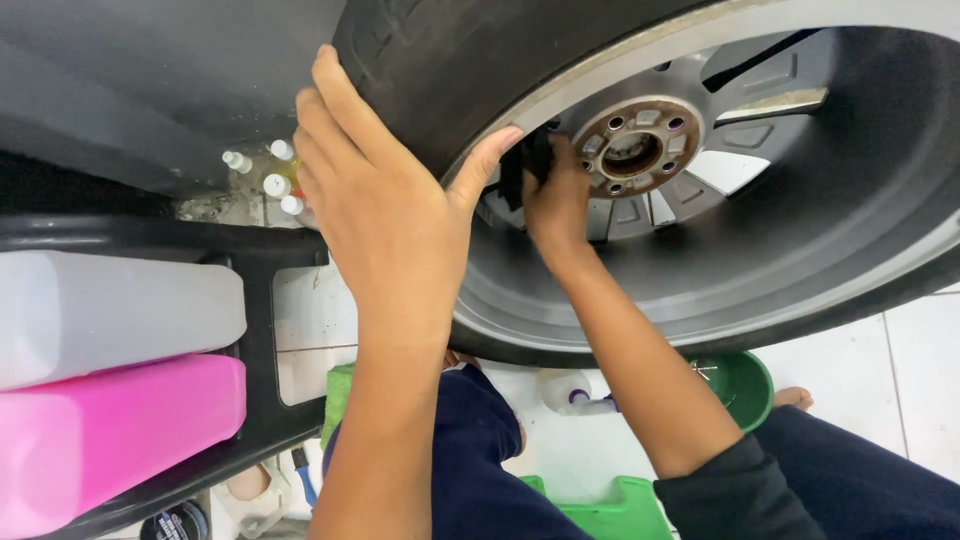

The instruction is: The person cleans the inner barrel and spokes of a car wheel using a black cloth. They hold the tire with their left hand while scrubbing the rim with their right hand, occasionally dipping the cloth into a green bucket on the floor.

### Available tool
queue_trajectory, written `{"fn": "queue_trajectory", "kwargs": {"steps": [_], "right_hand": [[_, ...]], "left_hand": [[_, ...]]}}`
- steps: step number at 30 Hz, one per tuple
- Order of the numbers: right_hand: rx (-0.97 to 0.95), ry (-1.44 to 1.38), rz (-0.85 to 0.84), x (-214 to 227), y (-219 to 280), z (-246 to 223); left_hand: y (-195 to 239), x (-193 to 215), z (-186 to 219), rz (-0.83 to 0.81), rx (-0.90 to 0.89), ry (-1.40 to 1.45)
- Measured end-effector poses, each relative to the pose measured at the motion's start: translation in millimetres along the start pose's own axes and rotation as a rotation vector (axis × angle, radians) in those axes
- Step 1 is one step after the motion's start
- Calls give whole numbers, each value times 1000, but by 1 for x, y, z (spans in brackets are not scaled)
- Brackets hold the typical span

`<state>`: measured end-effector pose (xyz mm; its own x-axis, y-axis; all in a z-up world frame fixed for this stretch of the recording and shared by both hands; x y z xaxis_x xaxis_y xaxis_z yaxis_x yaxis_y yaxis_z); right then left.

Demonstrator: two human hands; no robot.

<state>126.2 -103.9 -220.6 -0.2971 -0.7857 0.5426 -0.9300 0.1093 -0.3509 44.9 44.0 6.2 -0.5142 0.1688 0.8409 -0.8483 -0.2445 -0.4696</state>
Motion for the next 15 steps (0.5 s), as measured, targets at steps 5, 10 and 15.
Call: {"fn": "queue_trajectory", "kwargs": {"steps": [5, 10, 15], "right_hand": [[-375, -182, -179, -23, 5, -34], [-31, -31, -238, -17, -6, -14], [-102, -137, -52, -14, -17, -32]], "left_hand": [[0, 1, 3, -26, -3, 57], [-2, 2, 3, -25, 9, 49], [-1, 2, 2, -9, 14, 25]]}}
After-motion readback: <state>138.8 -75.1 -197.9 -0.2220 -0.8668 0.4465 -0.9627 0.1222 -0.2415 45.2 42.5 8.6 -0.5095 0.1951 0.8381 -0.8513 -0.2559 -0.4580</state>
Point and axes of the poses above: each hand's wrist, its own y-axis away from the middle knuckle, its own x-axis out of the back of the hand, z = x × y, the point moved 5 cm from there along -y, towards the middle knuckle, and after that the axes turned 2 degrees about y, right-handed, at the moved point
